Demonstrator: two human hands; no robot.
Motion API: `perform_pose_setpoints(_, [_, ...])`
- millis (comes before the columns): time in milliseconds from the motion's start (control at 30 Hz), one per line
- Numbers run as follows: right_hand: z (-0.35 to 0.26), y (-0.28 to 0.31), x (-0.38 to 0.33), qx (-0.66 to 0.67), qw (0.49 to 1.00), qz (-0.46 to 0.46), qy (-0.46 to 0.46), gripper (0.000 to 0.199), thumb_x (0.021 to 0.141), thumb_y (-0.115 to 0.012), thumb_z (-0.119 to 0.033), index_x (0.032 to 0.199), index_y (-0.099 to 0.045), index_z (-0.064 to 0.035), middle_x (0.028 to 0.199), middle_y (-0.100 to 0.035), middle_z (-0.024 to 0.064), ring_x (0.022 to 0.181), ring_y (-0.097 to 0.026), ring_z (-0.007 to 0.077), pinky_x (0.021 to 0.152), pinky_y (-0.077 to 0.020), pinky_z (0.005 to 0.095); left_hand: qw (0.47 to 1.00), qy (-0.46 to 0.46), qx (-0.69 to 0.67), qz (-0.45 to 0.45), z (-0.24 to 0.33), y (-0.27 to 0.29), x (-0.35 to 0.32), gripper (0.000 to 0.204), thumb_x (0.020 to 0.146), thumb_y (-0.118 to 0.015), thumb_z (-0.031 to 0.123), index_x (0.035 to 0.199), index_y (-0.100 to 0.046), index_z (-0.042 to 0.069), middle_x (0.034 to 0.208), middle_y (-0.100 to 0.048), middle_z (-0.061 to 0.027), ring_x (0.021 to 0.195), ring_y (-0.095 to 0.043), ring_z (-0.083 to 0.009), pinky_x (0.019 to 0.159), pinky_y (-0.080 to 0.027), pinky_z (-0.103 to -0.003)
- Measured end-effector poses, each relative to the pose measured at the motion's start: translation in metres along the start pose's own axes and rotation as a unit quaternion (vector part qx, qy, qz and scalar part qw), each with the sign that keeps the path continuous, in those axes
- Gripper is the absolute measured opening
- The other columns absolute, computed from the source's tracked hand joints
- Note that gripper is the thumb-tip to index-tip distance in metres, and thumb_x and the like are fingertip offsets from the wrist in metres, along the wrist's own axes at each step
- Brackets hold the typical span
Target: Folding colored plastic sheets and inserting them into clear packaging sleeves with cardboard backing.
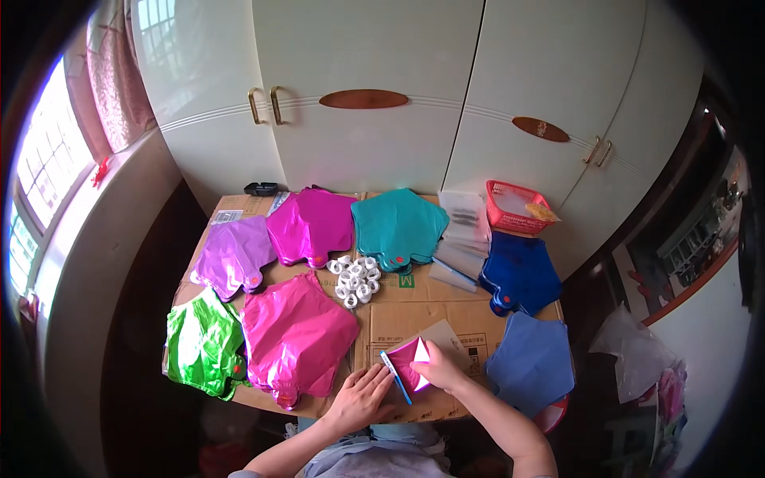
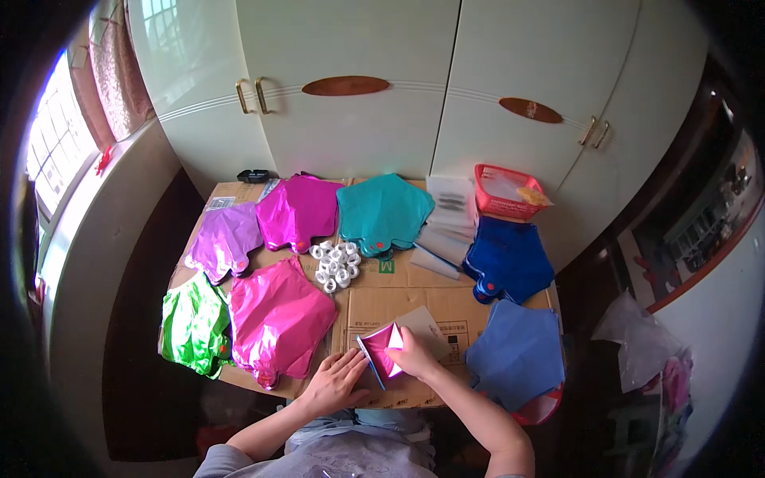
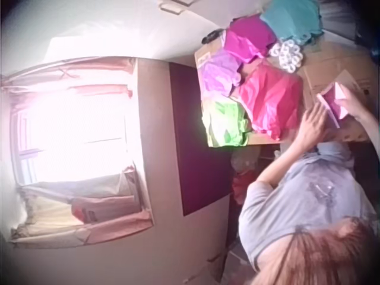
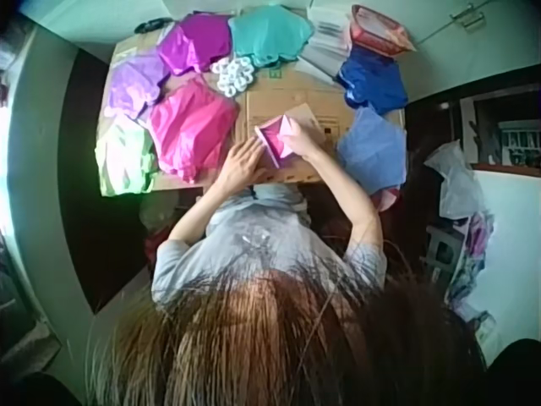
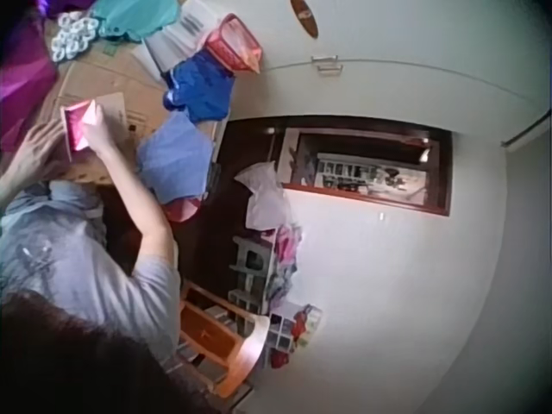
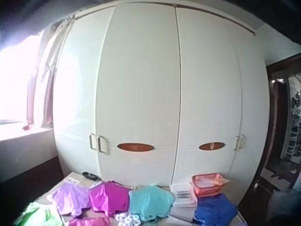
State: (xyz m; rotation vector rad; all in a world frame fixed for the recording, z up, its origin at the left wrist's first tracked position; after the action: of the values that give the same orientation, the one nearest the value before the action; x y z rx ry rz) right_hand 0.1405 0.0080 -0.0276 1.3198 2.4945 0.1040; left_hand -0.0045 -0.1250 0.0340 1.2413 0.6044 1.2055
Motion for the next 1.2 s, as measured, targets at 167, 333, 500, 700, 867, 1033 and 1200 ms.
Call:
perform_pose_setpoints(167, [-0.01, 0.004, -0.007, -0.071, 0.997, 0.004, 0.017, 0.037, 0.08, -0.063, -0.01, 0.113, -0.049, 0.0004, 0.101, -0.061, 0.0139, 0.092, -0.06, 0.0227, 0.079, -0.0482, 0.0358, 0.999, -0.001, 0.027, -0.018, 0.006, -0.001, 0.003, 0.069, 0.083, -0.062, 0.045, 0.134, -0.043, 0.002, 0.138, -0.046, -0.0153, 0.131, -0.041, -0.0272, 0.107, -0.029, -0.044])
perform_pose_setpoints(333, [-0.018, 0.006, -0.009, -0.205, 0.978, -0.001, 0.031, 0.053, 0.08, -0.063, -0.019, 0.122, -0.039, 0.0018, 0.109, -0.058, 0.0301, 0.103, -0.058, 0.0409, 0.084, -0.0471, 0.0461, 0.999, -0.014, 0.017, -0.031, 0.009, -0.009, 0.006, 0.074, 0.085, -0.054, 0.055, 0.138, -0.04, 0.006, 0.141, -0.04, -0.0179, 0.134, -0.036, -0.0312, 0.108, -0.027, -0.047])
perform_pose_setpoints(500, [-0.029, 0.01, -0.01, -0.279, 0.959, -0.042, -0.003, 0.065, 0.081, -0.063, -0.027, 0.13, -0.031, 0.0029, 0.11, -0.056, 0.0336, 0.103, -0.058, 0.0442, 0.084, -0.0468, 0.0498, 0.997, -0.065, 0.031, -0.037, 0.016, -0.005, 0.011, 0.071, 0.085, -0.047, 0.063, 0.139, -0.041, 0.017, 0.139, -0.04, -0.021, 0.132, -0.037, -0.0341, 0.106, -0.029, -0.049])
perform_pose_setpoints(700, [-0.061, 0.015, -0.018, -0.503, 0.845, 0.013, 0.182, 0.054, 0.085, -0.06, -0.032, 0.129, -0.046, -0.0036, 0.135, -0.045, 0.0206, 0.122, -0.047, 0.0296, 0.097, -0.0381, 0.0456, 0.995, -0.085, 0.03, -0.049, 0.015, -0.001, 0.016, 0.072, 0.083, -0.048, 0.065, 0.139, -0.042, 0.019, 0.137, -0.041, -0.0227, 0.131, -0.038, -0.0366, 0.106, -0.029, -0.052])
perform_pose_setpoints(867, [-0.049, 0.029, -0.016, -0.511, 0.777, -0.061, 0.364, 0.048, 0.091, -0.054, -0.035, 0.134, -0.049, -0.0144, 0.143, -0.042, 0.0026, 0.133, -0.036, 0.0268, 0.106, -0.0284, 0.0454, 0.992, -0.099, 0.049, -0.067, 0.015, 0.002, 0.019, 0.071, 0.083, -0.047, 0.067, 0.138, -0.043, 0.022, 0.136, -0.041, -0.0228, 0.13, -0.038, -0.0371, 0.106, -0.029, -0.053])
perform_pose_setpoints(1033, [-0.042, 0.029, -0.014, -0.538, 0.756, -0.104, 0.357, 0.063, 0.089, -0.052, -0.047, 0.141, -0.04, -0.0143, 0.148, -0.036, 0.0033, 0.138, -0.03, 0.0272, 0.111, -0.0231, 0.0479, 0.989, -0.118, 0.046, -0.083, 0.01, 0.002, 0.022, 0.071, 0.082, -0.047, 0.068, 0.137, -0.044, 0.024, 0.134, -0.04, -0.0223, 0.131, -0.036, -0.0373, 0.106, -0.029, -0.053])
perform_pose_setpoints(1200, [-0.04, 0.028, -0.012, -0.541, 0.754, -0.142, 0.344, 0.07, 0.088, -0.051, -0.051, 0.144, -0.034, -0.0147, 0.149, -0.034, 0.0032, 0.139, -0.027, 0.0275, 0.113, -0.0199, 0.0497, 0.988, -0.121, 0.042, -0.082, 0.008, 0.001, 0.023, 0.074, 0.079, -0.049, 0.07, 0.138, -0.043, 0.025, 0.135, -0.039, -0.0221, 0.132, -0.034, -0.0365, 0.103, -0.032, -0.052])
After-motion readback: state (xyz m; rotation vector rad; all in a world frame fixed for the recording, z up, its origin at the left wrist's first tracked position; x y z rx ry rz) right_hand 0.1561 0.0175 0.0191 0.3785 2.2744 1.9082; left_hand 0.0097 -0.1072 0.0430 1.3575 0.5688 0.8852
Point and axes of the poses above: each hand's wrist, its own x-axis towards the middle knuckle, its own y-axis out of the back of the hand, z = x × y, the point moved 5 cm from there along x, towards the middle knuckle
